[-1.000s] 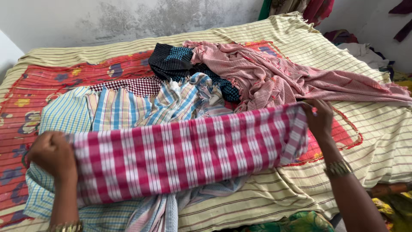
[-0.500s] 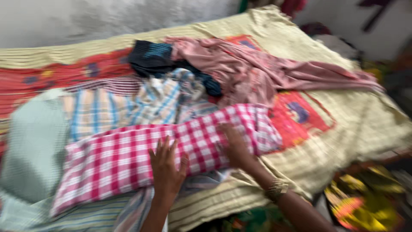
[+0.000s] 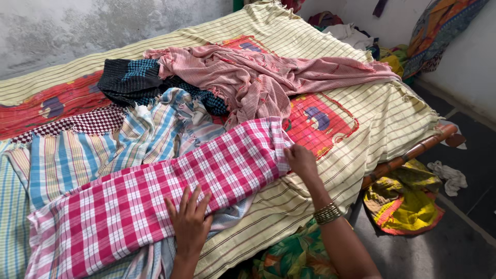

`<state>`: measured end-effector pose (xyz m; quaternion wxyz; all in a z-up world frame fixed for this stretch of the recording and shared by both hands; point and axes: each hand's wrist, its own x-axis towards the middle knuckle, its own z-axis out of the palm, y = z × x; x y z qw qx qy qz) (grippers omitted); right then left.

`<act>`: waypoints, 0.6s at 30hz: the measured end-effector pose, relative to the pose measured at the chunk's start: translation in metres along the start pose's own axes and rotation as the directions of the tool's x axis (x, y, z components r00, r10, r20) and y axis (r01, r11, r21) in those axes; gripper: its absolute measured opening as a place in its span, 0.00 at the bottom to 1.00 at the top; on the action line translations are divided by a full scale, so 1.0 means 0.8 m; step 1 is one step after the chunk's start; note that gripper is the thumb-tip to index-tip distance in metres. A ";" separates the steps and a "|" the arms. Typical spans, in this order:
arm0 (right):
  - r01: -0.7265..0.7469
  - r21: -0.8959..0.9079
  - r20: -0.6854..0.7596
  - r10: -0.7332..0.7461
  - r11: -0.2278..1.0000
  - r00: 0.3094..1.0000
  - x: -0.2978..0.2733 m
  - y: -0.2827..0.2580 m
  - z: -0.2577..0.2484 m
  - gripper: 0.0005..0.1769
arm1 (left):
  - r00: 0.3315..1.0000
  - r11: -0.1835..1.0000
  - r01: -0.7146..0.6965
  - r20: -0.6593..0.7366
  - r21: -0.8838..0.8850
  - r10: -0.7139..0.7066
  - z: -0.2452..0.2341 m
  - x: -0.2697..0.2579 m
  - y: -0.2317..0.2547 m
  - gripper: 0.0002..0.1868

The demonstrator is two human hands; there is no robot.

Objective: The person folds a red and white checkered cloth on a bed, smoothing and aligning the edges before folding it into a compact rectangle. The person then picks up a second striped cloth and begins to fold it in the same manner.

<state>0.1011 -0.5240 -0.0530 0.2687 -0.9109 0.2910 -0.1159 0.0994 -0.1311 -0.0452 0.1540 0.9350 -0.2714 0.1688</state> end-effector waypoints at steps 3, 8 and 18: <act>-0.047 0.128 0.102 0.035 0.991 0.994 0.016 0.033 -0.001 0.20 | 0.995 0.999 -0.030 -0.090 -0.019 0.028 0.007 -0.005 -0.004 0.20; -0.171 0.192 0.283 0.112 0.966 0.953 0.019 0.045 -0.004 0.20 | 0.986 0.996 -0.030 -0.167 -0.081 0.016 0.012 -0.008 -0.005 0.14; -0.178 0.397 0.354 0.028 0.901 0.935 0.007 0.030 -0.010 0.22 | 0.969 0.993 -0.060 -0.244 -0.106 0.032 0.008 -0.008 -0.004 0.15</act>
